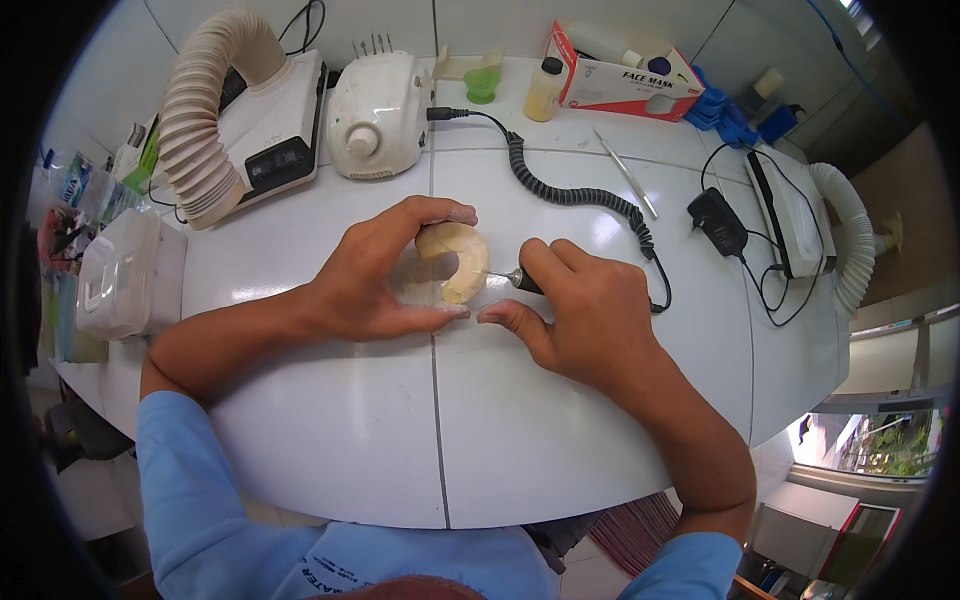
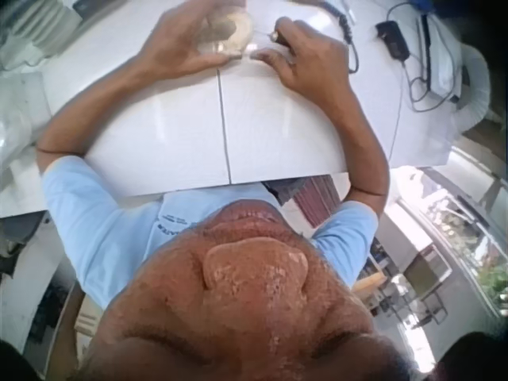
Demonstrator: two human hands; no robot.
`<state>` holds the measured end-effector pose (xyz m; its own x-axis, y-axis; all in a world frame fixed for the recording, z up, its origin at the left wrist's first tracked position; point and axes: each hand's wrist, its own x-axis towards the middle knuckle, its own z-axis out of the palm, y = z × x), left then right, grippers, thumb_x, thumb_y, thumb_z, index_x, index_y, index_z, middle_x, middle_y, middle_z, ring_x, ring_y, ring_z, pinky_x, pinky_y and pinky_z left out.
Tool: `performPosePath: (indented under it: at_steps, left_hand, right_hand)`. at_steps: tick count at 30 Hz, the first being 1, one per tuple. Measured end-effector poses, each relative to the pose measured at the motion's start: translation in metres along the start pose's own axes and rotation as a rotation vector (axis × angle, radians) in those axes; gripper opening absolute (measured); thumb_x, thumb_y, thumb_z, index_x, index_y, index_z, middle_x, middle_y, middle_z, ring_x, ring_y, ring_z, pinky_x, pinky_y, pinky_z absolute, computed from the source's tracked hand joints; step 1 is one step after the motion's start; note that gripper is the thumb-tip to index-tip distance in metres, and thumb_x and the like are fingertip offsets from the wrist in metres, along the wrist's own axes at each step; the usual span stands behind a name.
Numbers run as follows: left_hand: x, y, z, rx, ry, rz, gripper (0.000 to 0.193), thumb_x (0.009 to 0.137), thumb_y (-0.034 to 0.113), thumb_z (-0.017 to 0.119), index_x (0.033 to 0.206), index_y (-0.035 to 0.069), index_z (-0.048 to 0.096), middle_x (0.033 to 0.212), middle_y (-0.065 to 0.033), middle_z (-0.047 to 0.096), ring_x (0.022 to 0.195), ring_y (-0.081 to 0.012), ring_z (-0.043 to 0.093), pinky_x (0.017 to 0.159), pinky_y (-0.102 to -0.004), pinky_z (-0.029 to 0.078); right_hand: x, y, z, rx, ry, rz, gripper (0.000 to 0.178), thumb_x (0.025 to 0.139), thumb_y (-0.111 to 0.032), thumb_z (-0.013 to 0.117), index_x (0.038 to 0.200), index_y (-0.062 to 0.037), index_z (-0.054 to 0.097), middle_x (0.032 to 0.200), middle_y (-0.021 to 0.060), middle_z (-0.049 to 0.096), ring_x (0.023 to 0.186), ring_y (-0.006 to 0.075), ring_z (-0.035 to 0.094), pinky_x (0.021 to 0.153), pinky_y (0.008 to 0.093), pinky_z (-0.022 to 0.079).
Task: The person uses a rotary tool to trim the edges and interior surfaces of a plaster dental mold held by hand.
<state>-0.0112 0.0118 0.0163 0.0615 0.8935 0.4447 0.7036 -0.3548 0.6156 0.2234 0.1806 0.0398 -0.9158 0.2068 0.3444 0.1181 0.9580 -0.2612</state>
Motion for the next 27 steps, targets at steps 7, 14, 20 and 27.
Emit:
performPosePath:
  at_steps: [7,14,20,27]
  left_hand:
    - [0.004,0.007,0.0,0.086,0.033,-0.058,0.089,0.079,0.017,0.099,0.156,0.007,0.057,0.145,-0.0188,0.063,0.13,-0.035,0.068,0.116,-0.0434,0.056]
    - [0.005,0.012,-0.002,0.055,0.073,-0.101,0.089,0.077,0.014,0.094,0.157,0.005,0.055,0.141,-0.0185,0.059,0.126,-0.0337,0.065,0.11,-0.0425,0.056]
    - [0.005,0.007,0.0,0.149,-0.012,0.03,0.089,0.077,0.014,0.093,0.157,0.004,0.055,0.146,-0.0224,0.062,0.128,-0.0378,0.068,0.11,-0.0452,0.058]
    - [0.006,0.01,-0.003,0.273,-0.003,0.077,0.091,0.078,0.019,0.093,0.161,0.005,0.059,0.143,-0.0224,0.064,0.124,-0.0382,0.071,0.107,-0.046,0.061]
  right_hand:
    - [0.001,0.017,0.001,-0.036,0.009,0.141,0.054,0.098,-0.06,0.083,0.099,-0.0088,0.067,0.08,0.0099,0.072,0.065,0.0321,0.071,0.057,0.0446,0.052]
    - [0.006,0.017,-0.007,-0.013,-0.059,0.21,0.054,0.099,-0.059,0.082,0.098,-0.0077,0.067,0.079,0.011,0.072,0.07,0.0341,0.073,0.062,0.0476,0.054]
    - [0.007,0.017,-0.009,-0.033,-0.146,0.267,0.057,0.101,-0.062,0.079,0.096,-0.0071,0.068,0.079,0.0118,0.073,0.073,0.035,0.074,0.063,0.0495,0.054]
    - [0.008,0.015,-0.007,-0.053,-0.124,0.235,0.058,0.101,-0.064,0.078,0.096,-0.0069,0.069,0.079,0.0119,0.074,0.073,0.0346,0.074,0.063,0.0492,0.054]
